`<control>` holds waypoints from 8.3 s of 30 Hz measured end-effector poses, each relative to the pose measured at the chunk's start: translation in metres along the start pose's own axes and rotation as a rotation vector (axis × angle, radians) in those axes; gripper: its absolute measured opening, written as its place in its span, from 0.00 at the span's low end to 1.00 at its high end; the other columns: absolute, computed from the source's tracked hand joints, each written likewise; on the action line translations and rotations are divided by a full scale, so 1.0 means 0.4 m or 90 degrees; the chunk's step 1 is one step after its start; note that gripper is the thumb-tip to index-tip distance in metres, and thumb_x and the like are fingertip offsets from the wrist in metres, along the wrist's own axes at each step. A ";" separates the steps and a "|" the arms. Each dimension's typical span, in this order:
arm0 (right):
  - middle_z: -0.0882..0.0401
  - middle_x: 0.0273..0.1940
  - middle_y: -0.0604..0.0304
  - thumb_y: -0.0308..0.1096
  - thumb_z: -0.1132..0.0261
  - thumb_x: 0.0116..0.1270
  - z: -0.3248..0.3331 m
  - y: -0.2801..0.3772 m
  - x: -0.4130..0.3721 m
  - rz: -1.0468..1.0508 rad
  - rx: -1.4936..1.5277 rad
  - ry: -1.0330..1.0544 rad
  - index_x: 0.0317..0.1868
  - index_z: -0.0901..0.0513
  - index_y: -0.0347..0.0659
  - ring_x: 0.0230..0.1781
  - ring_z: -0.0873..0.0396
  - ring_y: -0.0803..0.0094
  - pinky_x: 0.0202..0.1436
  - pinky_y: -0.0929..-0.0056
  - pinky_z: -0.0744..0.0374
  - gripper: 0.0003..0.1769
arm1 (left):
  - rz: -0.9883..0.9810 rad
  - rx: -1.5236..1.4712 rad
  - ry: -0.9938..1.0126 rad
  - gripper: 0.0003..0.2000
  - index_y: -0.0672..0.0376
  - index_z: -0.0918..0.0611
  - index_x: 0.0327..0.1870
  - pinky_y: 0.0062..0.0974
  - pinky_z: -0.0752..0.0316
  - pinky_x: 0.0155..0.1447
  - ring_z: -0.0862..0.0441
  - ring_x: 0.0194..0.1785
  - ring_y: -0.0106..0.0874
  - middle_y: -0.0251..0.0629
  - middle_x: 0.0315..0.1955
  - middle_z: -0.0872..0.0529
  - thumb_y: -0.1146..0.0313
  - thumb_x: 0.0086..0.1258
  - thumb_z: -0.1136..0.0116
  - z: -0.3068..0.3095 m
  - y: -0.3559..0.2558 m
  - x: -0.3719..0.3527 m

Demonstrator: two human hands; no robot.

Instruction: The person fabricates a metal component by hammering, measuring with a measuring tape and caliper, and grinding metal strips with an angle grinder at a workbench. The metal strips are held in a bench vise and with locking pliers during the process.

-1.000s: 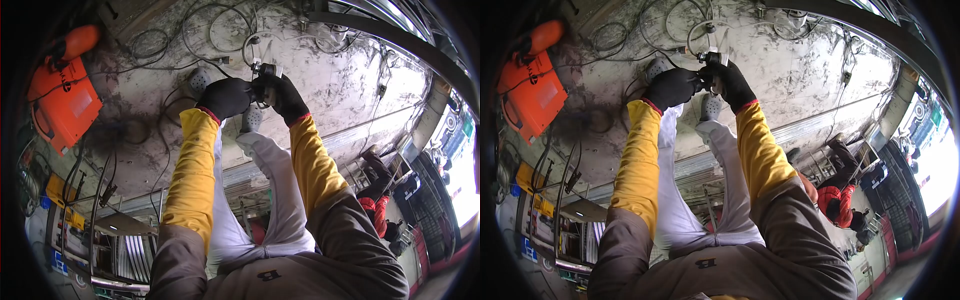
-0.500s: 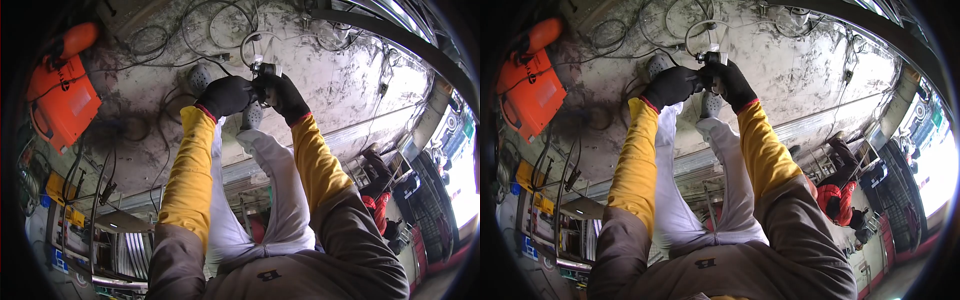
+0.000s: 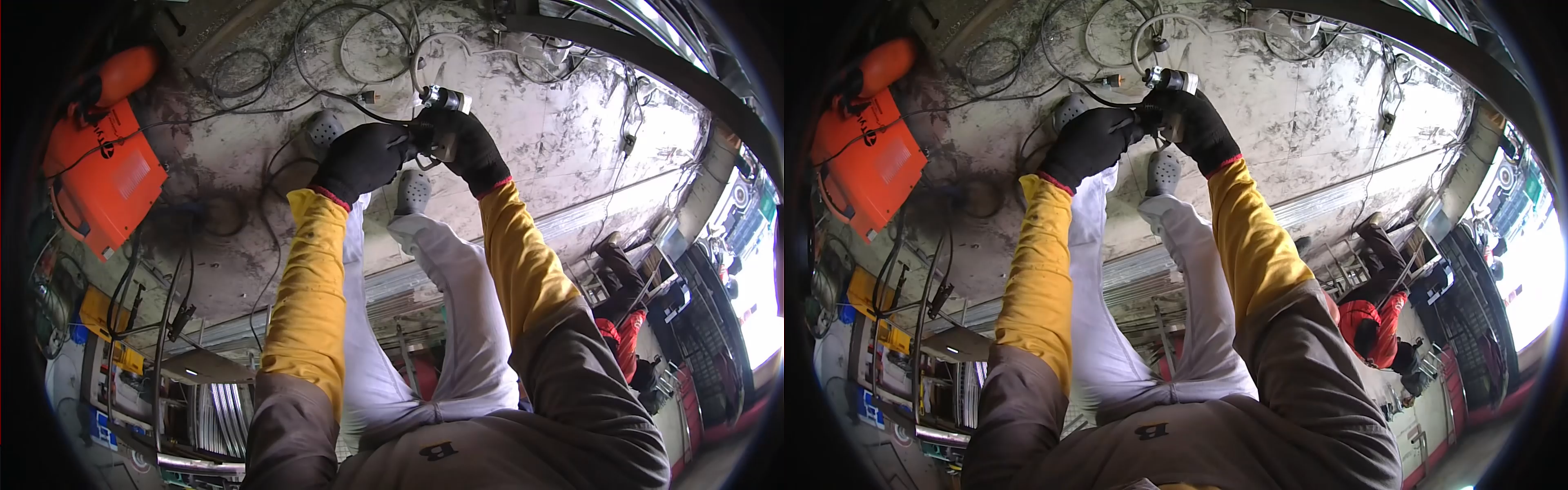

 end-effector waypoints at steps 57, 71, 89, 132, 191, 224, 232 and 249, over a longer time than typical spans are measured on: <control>0.19 0.42 0.64 0.26 0.36 0.73 0.197 -0.008 -0.507 -0.053 -0.522 -0.202 0.78 0.40 0.35 0.41 0.22 0.78 0.50 0.80 0.20 0.36 | 0.179 0.155 -0.702 0.18 0.66 0.18 0.54 0.48 0.27 0.67 0.22 0.61 0.57 0.59 0.54 0.17 0.64 0.68 0.36 0.166 -0.107 -0.578; 0.16 0.38 0.61 0.45 0.34 0.68 0.146 0.283 -0.725 -0.153 -1.017 0.250 0.45 0.20 0.49 0.37 0.17 0.58 0.36 0.58 0.22 0.12 | 0.679 -0.437 -0.830 0.23 0.60 0.19 0.60 0.35 0.20 0.51 0.14 0.47 0.39 0.45 0.46 0.11 0.56 0.68 0.36 -0.456 -0.151 -1.592; 0.18 0.36 0.73 0.50 0.37 0.75 -0.735 0.168 -0.545 -0.223 -0.889 0.226 0.34 0.21 0.59 0.29 0.26 0.75 0.39 0.65 0.24 0.12 | 0.463 -1.043 -1.307 0.20 0.56 0.18 0.61 0.23 0.24 0.37 0.20 0.34 0.22 0.31 0.37 0.14 0.59 0.71 0.38 -0.976 -0.450 -1.618; 0.20 0.43 0.53 0.37 0.32 0.61 -2.083 -2.123 -1.843 0.721 -1.081 1.339 0.46 0.18 0.42 0.49 0.23 0.51 0.66 0.48 0.30 0.14 | 0.411 -0.894 -1.437 0.16 0.66 0.18 0.59 0.29 0.22 0.61 0.15 0.54 0.29 0.44 0.52 0.12 0.68 0.76 0.43 -0.992 0.267 -3.488; 0.16 0.43 0.62 0.67 0.51 0.78 -3.907 -2.126 -0.396 0.202 -0.120 -0.052 0.53 0.20 0.47 0.41 0.15 0.64 0.45 0.61 0.18 0.31 | 0.125 -0.550 -0.755 0.17 0.63 0.18 0.61 0.23 0.23 0.50 0.18 0.44 0.24 0.33 0.44 0.14 0.62 0.78 0.41 2.204 1.842 -4.415; 0.20 0.64 0.44 0.37 0.37 0.76 -4.122 -0.886 0.406 0.780 -0.697 0.102 0.67 0.22 0.39 0.66 0.23 0.57 0.68 0.59 0.25 0.22 | 0.233 0.328 -0.470 0.13 0.57 0.14 0.52 0.40 0.20 0.58 0.14 0.53 0.44 0.46 0.49 0.12 0.69 0.70 0.43 2.683 1.516 -3.781; 0.19 0.62 0.54 0.42 0.44 0.79 -4.216 -0.801 0.649 0.994 -1.376 0.066 0.62 0.18 0.47 0.62 0.21 0.53 0.63 0.60 0.22 0.18 | 0.554 -0.178 -0.594 0.16 0.60 0.16 0.53 0.39 0.19 0.47 0.13 0.41 0.43 0.48 0.42 0.11 0.58 0.77 0.45 2.360 1.701 -3.979; 0.11 0.46 0.50 0.52 0.45 0.77 -4.208 -0.717 0.772 0.613 -1.572 -0.559 0.49 0.12 0.45 0.47 0.12 0.55 0.46 0.57 0.16 0.22 | 0.480 -0.224 -0.577 0.13 0.55 0.15 0.54 0.33 0.23 0.61 0.15 0.55 0.40 0.44 0.48 0.11 0.64 0.76 0.46 1.905 1.650 -4.018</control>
Point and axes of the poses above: each hand's wrist, its own x-axis towards the middle knuckle, its own z-axis out of the back of the hand, y = z × x, the point moved 7 cm from there along x, towards the middle knuckle
